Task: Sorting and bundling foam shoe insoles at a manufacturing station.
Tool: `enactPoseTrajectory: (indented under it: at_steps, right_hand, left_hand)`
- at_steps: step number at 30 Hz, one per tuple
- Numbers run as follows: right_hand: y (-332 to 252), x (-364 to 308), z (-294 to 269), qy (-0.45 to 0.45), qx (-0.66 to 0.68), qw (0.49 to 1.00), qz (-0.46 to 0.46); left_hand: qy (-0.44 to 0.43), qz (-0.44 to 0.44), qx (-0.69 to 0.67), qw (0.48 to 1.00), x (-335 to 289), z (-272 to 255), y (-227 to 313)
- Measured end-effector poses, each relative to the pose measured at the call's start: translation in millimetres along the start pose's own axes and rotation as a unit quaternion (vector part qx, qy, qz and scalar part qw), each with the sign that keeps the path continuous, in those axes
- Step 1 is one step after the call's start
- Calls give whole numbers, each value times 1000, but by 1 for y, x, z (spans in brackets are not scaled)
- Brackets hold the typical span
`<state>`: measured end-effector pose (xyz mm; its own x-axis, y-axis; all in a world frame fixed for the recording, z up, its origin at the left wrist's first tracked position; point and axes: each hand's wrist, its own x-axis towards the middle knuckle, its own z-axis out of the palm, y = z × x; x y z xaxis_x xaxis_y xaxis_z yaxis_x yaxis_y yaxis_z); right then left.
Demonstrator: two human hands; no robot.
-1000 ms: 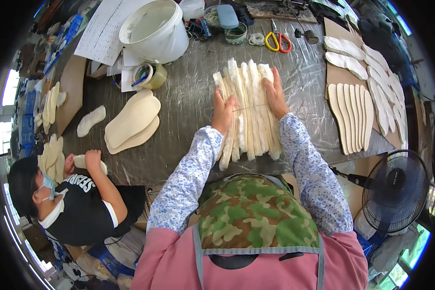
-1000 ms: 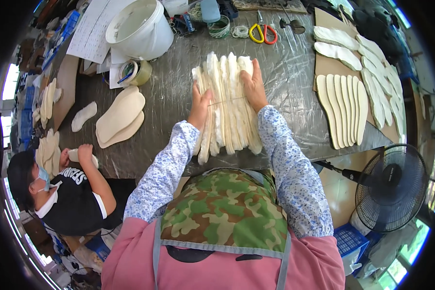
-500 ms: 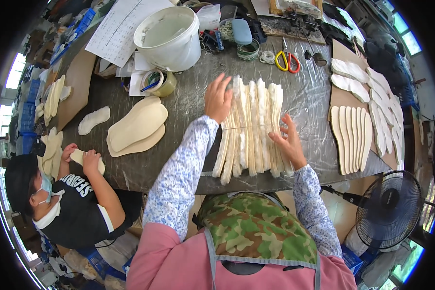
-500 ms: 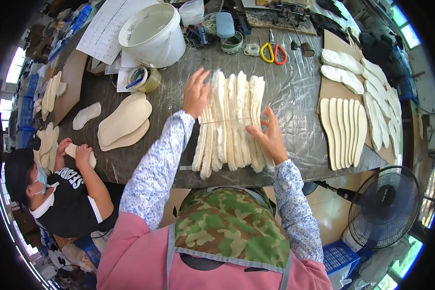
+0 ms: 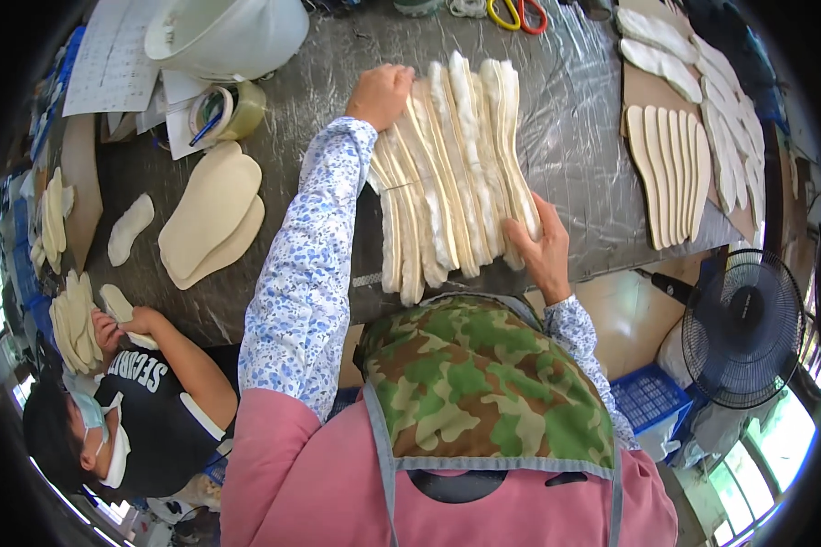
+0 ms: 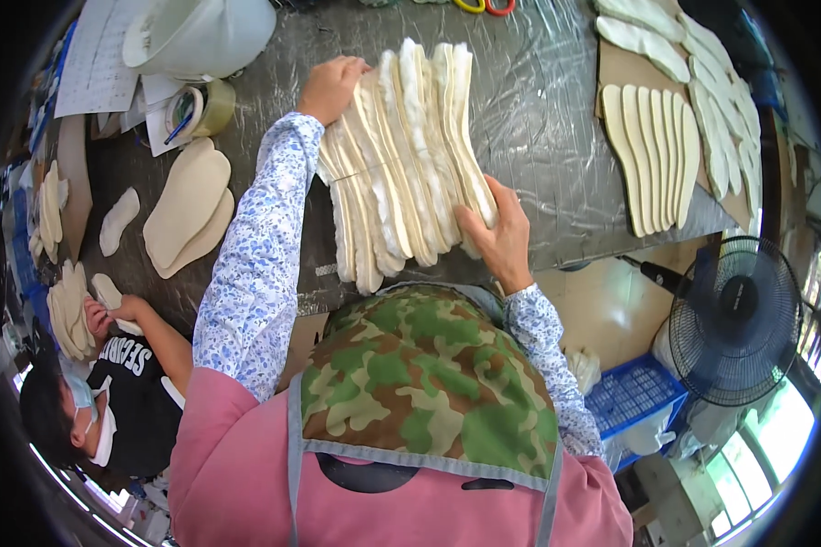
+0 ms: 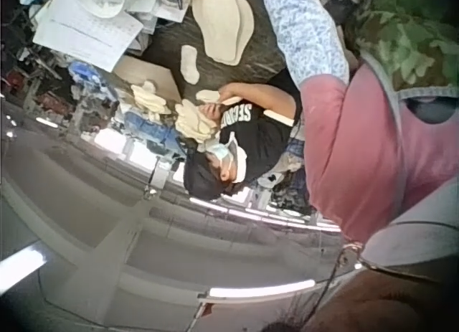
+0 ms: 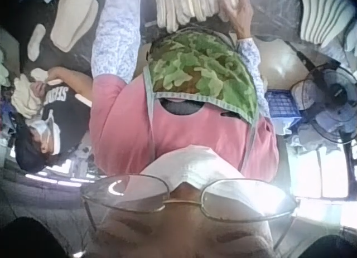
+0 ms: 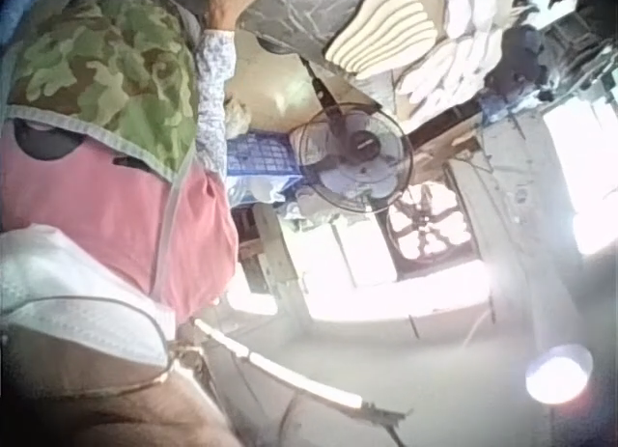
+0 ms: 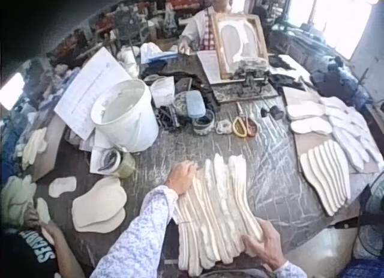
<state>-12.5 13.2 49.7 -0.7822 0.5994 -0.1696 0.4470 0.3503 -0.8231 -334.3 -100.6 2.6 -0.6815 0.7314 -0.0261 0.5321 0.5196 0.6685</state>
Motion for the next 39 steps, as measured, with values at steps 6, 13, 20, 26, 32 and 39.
enactPoseTrajectory:
  at_steps: [6, 13, 20, 26, 32, 39]
  right_hand:
    - [-32, 7, 17, 5, -229, 969, -95]
    - [-54, 23, 45, 33, -244, 966, -83]
    - [-52, 37, 36, 16, -200, 978, -50]
    - [-56, 34, 24, -38, -198, 978, -56]
    - [-23, 18, -1, -79, -149, 985, -36]
    - [-22, 26, 1, -133, -109, 979, -108]
  left_hand:
    - [45, 54, -76, 995, -12, 7, 1]
    - [10, 61, -27, 998, -19, 7, 11]
    - [-30, 91, 41, 995, -27, 6, 41]
    - [217, 133, 108, 961, -41, -24, 14]
    - [179, -124, -276, 936, -186, -20, 37]
    - [47, -132, -411, 901, -216, 47, 64]
